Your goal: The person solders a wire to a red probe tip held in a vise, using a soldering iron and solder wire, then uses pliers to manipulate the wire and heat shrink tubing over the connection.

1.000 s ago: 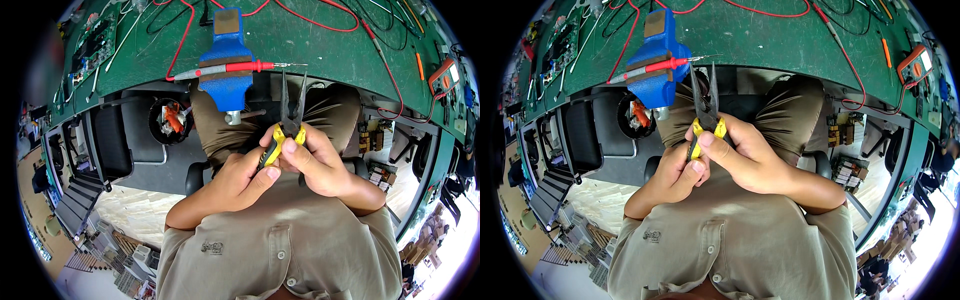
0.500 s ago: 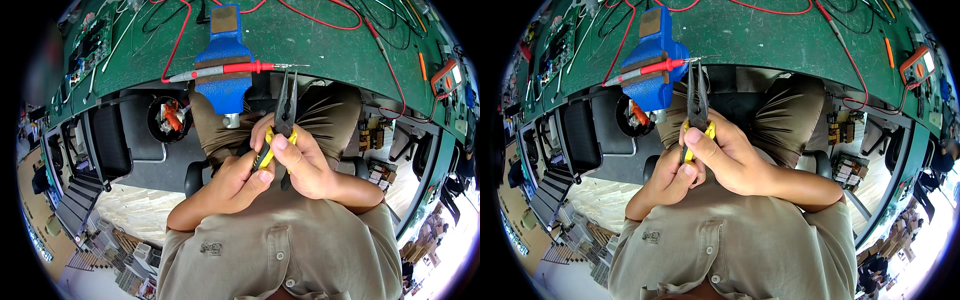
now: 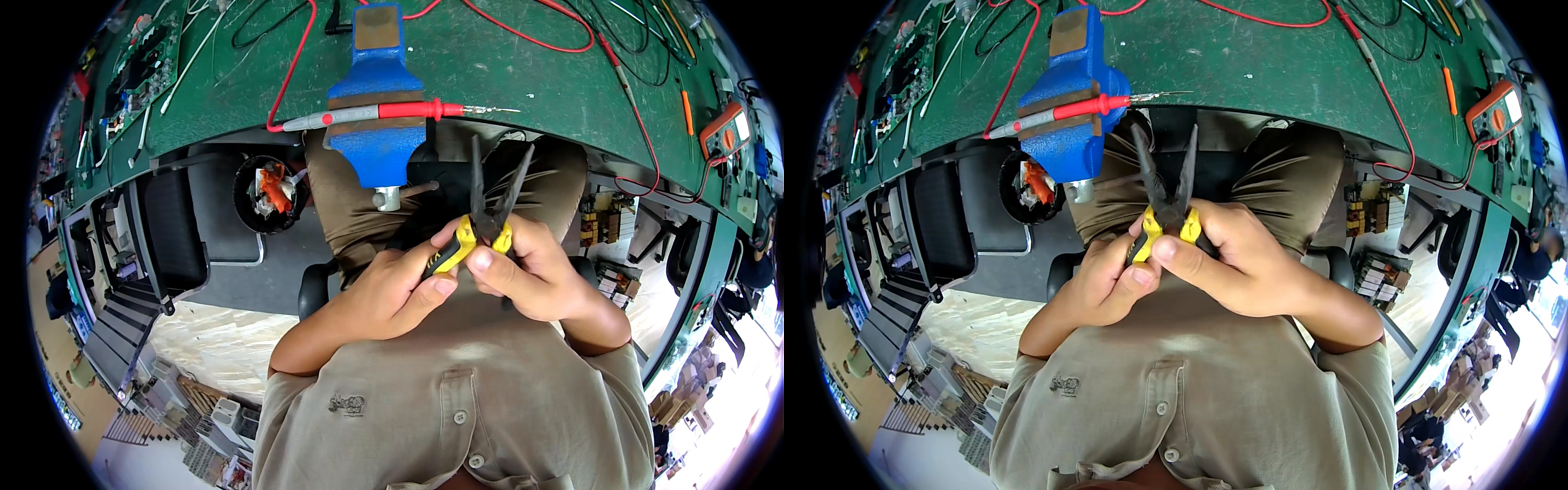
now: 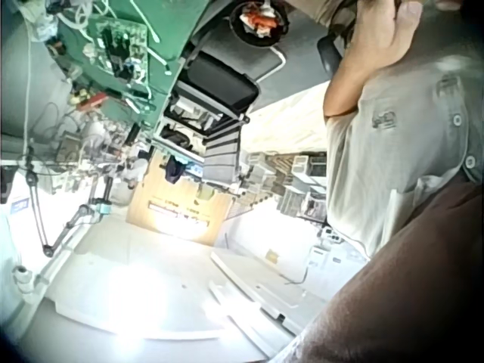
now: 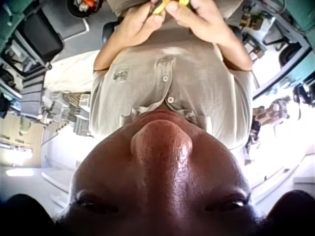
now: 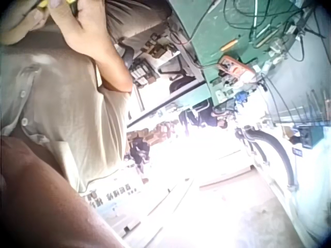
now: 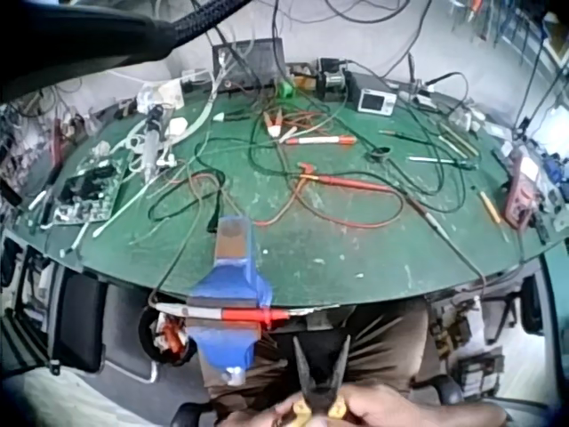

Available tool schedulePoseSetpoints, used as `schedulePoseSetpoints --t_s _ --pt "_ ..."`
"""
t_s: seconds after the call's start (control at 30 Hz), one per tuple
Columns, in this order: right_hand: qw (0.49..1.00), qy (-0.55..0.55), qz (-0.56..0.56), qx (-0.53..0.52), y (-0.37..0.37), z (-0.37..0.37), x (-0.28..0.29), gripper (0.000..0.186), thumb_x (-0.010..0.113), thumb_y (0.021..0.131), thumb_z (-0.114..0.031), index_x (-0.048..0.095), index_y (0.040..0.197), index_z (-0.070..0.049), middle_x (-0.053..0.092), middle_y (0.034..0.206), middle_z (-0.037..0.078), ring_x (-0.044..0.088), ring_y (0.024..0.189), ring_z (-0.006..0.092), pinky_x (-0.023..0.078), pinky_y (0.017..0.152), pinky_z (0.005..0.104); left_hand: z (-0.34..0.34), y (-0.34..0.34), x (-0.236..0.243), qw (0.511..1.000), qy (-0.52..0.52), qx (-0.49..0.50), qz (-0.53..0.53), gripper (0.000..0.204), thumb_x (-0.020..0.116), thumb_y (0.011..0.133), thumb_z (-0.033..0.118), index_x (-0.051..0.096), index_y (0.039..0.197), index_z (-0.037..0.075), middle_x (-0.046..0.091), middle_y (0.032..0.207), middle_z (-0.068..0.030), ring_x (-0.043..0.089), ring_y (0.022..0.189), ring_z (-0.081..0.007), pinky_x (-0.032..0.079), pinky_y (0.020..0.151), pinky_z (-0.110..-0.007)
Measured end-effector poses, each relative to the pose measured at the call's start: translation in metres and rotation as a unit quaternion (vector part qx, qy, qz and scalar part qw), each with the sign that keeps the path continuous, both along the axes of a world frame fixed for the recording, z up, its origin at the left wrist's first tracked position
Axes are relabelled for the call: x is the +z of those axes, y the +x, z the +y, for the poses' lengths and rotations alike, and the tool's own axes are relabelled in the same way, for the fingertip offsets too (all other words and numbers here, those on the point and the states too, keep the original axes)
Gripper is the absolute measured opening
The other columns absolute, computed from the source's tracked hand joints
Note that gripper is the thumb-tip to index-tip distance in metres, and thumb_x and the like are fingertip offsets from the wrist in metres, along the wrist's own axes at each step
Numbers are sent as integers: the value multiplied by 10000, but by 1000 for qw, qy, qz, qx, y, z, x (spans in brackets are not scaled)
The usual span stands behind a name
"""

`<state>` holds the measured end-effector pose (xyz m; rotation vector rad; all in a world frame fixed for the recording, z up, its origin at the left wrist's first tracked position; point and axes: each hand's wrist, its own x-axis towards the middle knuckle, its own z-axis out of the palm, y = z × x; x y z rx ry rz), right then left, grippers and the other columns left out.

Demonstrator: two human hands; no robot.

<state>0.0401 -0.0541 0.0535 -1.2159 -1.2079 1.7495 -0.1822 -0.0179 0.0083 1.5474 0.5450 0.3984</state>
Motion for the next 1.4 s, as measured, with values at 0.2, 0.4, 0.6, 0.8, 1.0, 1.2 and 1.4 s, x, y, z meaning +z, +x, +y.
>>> schedulePoseSetpoints --t_s 0.2,0.4,0.6,0.8,1.0,1.2,1.4 --pt "998 24 58 -13 -6 4 -7 322 537 1045 -250 580 1197 31 668 934 70 629 834 119 495 762 282 11 -6 -1 999 25 -40 -16 292 536 1022 268 518 1110 -10 634 791 -120 653 651 -338 508 609 -391" --pt "983 33 166 -72 -29 3 -25 397 431 1070 -375 561 1119 -3 536 1069 105 528 983 153 432 874 327 10 -1 0 998 -6 -57 -28 262 524 1023 241 496 1116 -3 628 825 -123 645 671 -344 512 624 -400" --pt "960 12 273 -62 -44 10 -27 354 415 1091 -333 528 1181 -9 573 999 26 510 880 66 447 790 257 5 -14 6 1000 -7 8 -2 463 423 1061 396 503 1179 -44 561 664 -25 519 546 -118 419 515 -270" --pt "952 -18 296 -70 -44 11 -28 343 422 1086 -346 530 1147 -27 569 1052 51 507 864 63 455 719 244 6 -7 10 998 -62 13 -24 544 387 1063 421 435 1274 -78 550 685 -48 492 538 -112 391 496 -263" --pt "925 -67 365 -83 -47 8 -27 321 432 1082 -358 500 1121 -47 570 1017 56 490 831 67 466 728 261 -2 -5 16 981 -187 39 -40 323 433 1069 307 536 1047 2 547 850 -57 524 698 -156 437 652 -305" --pt "914 10 391 -112 -60 14 -32 296 423 1085 -350 474 1019 -66 541 840 13 468 783 69 464 902 345 5 -11 6 993 -94 -35 -65 235 437 1069 213 502 913 50 553 842 -47 527 712 -161 428 695 -301" --pt "917 2 385 -107 -59 14 -29 327 405 1087 -369 470 961 -75 503 778 -6 484 784 77 446 944 364 -6 -10 2 991 -107 32 -79 159 539 1016 176 511 918 55 580 896 -63 542 725 -180 437 721 -303"
